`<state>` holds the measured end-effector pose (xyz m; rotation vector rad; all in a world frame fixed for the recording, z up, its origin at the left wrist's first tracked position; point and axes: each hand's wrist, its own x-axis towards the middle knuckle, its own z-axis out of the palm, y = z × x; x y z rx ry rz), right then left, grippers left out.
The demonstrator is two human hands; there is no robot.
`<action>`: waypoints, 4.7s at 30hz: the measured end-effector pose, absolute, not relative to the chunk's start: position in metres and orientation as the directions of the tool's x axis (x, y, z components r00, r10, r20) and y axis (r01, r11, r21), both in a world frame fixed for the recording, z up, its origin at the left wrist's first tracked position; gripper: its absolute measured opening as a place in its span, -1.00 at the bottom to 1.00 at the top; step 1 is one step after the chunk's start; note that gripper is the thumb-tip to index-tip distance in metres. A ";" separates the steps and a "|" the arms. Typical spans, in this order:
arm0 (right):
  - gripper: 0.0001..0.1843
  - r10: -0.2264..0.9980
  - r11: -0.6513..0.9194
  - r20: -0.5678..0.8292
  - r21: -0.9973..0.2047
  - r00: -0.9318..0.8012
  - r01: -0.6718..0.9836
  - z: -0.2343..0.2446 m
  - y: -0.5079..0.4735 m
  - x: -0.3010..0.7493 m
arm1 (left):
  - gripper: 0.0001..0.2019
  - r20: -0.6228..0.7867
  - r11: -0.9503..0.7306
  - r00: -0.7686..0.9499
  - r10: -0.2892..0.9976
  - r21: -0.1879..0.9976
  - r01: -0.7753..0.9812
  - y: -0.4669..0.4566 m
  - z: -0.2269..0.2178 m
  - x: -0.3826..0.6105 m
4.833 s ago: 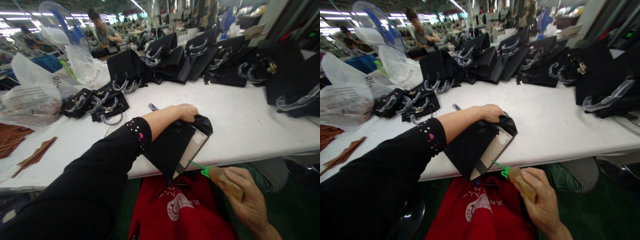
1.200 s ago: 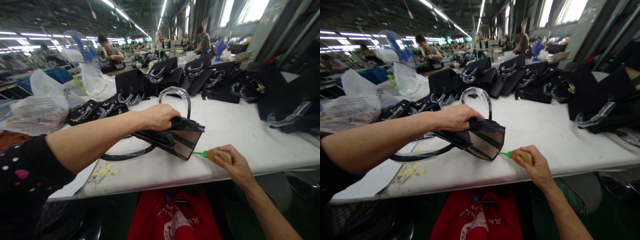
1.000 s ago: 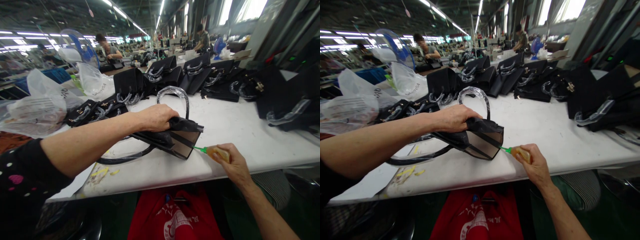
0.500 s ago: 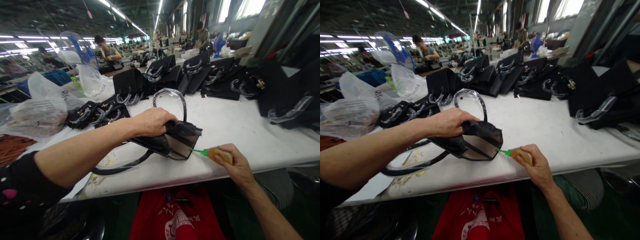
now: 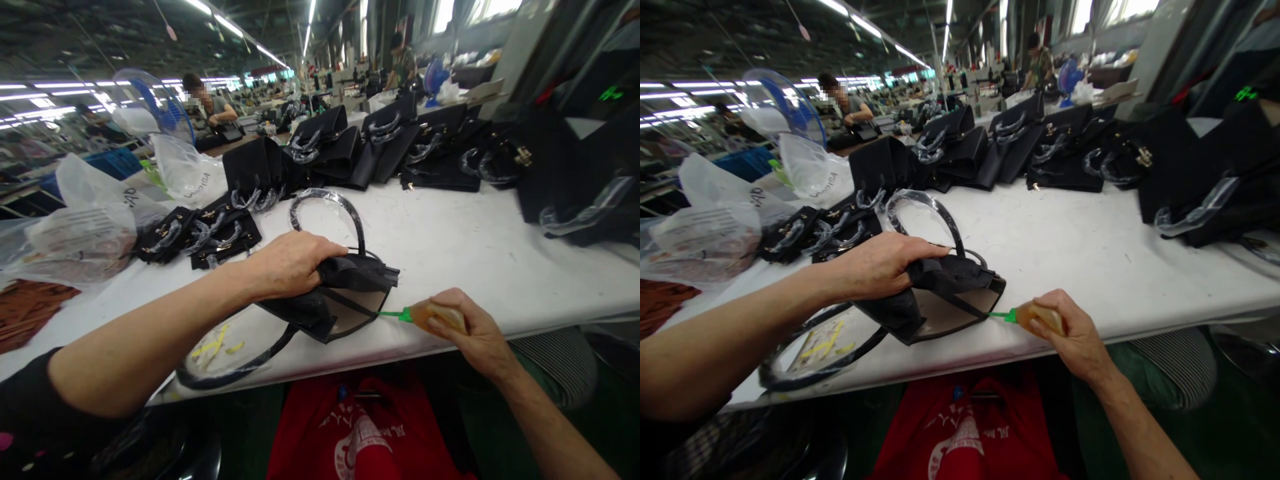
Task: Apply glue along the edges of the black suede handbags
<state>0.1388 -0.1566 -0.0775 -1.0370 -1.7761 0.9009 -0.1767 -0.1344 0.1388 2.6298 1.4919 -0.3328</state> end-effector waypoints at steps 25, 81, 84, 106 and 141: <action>-0.65 0.959 0.257 0.207 -0.924 -0.194 0.283 -0.073 -0.163 0.135 | -0.40 -0.241 -0.490 0.478 0.845 0.009 0.872 -0.156 0.132 -0.182; -0.75 0.906 0.420 0.369 -0.846 -0.208 0.329 -0.056 -0.190 0.123 | -0.47 -0.199 -0.497 0.502 0.842 0.076 0.864 -0.185 0.120 -0.195; -0.75 0.897 0.431 0.370 -0.852 -0.240 0.297 -0.058 -0.188 0.124 | -0.47 -0.206 -0.496 0.505 0.838 0.097 0.863 -0.186 0.119 -0.196; -0.74 0.907 0.408 0.348 -0.862 -0.236 0.300 -0.048 -0.201 0.119 | -0.47 -0.195 -0.502 0.510 0.838 0.092 0.860 -0.186 0.116 -0.197; -0.67 0.983 0.149 0.116 -0.958 -0.141 0.246 -0.063 -0.194 0.133 | -0.48 -0.175 -0.544 0.551 0.816 0.089 0.834 -0.187 0.121 -0.198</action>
